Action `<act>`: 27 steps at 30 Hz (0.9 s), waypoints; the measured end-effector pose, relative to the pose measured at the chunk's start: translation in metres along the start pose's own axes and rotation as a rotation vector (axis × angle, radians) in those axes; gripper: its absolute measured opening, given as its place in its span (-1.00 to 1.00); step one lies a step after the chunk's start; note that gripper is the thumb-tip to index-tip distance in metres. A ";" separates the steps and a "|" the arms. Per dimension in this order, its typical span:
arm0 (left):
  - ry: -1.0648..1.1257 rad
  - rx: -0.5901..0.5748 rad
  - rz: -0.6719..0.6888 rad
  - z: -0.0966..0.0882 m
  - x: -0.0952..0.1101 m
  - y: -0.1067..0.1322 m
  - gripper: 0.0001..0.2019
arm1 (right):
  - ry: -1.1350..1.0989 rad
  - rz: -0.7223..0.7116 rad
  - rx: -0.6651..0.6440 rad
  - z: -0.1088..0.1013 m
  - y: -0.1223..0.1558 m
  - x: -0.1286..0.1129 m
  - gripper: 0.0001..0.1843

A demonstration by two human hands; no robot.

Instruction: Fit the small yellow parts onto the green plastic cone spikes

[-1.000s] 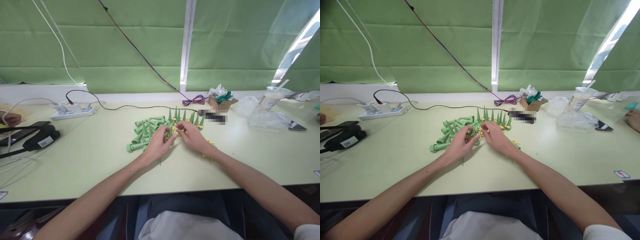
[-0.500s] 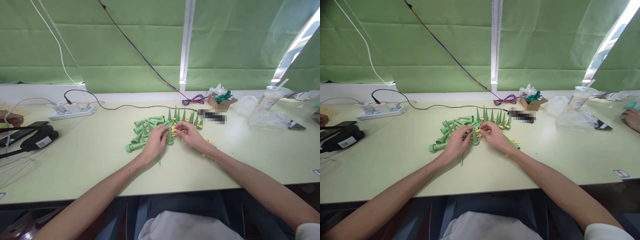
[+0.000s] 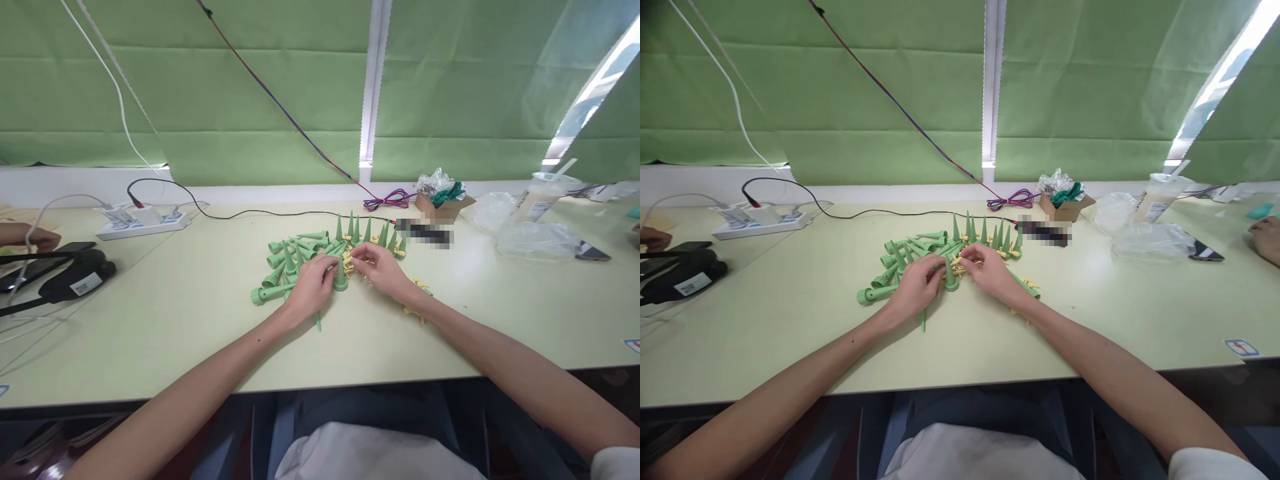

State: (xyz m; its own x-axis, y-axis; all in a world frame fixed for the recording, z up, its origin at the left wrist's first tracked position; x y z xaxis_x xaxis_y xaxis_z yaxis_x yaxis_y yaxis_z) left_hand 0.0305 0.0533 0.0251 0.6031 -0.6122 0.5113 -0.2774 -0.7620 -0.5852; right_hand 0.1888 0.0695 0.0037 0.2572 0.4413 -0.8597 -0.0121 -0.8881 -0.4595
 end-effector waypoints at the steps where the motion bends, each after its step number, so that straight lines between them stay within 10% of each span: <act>1: 0.007 0.004 -0.003 0.000 0.000 0.000 -0.80 | 0.000 0.000 0.001 0.000 0.000 0.000 -0.86; 18: -0.031 0.039 0.170 0.006 -0.001 0.002 -0.77 | 0.042 -0.014 -0.056 0.005 0.003 -0.005 -0.88; 27: -0.063 0.195 0.175 -0.015 0.004 -0.006 -0.78 | 0.223 -0.086 0.141 -0.008 0.004 -0.015 -0.88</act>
State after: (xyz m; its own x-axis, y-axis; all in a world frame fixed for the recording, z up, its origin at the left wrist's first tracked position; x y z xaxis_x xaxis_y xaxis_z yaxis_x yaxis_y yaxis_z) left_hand 0.0231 0.0526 0.0405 0.6056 -0.7120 0.3555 -0.2359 -0.5873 -0.7742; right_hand 0.1930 0.0585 0.0165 0.4696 0.4609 -0.7530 -0.1112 -0.8152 -0.5684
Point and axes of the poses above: each hand's wrist, its own y-axis away from the middle knuckle, its own z-axis out of the palm, x = y × z, the point moved 6 cm from there along -y, towards the middle knuckle, and after that the axes turned 11 degrees about x, right-handed, at the moved point
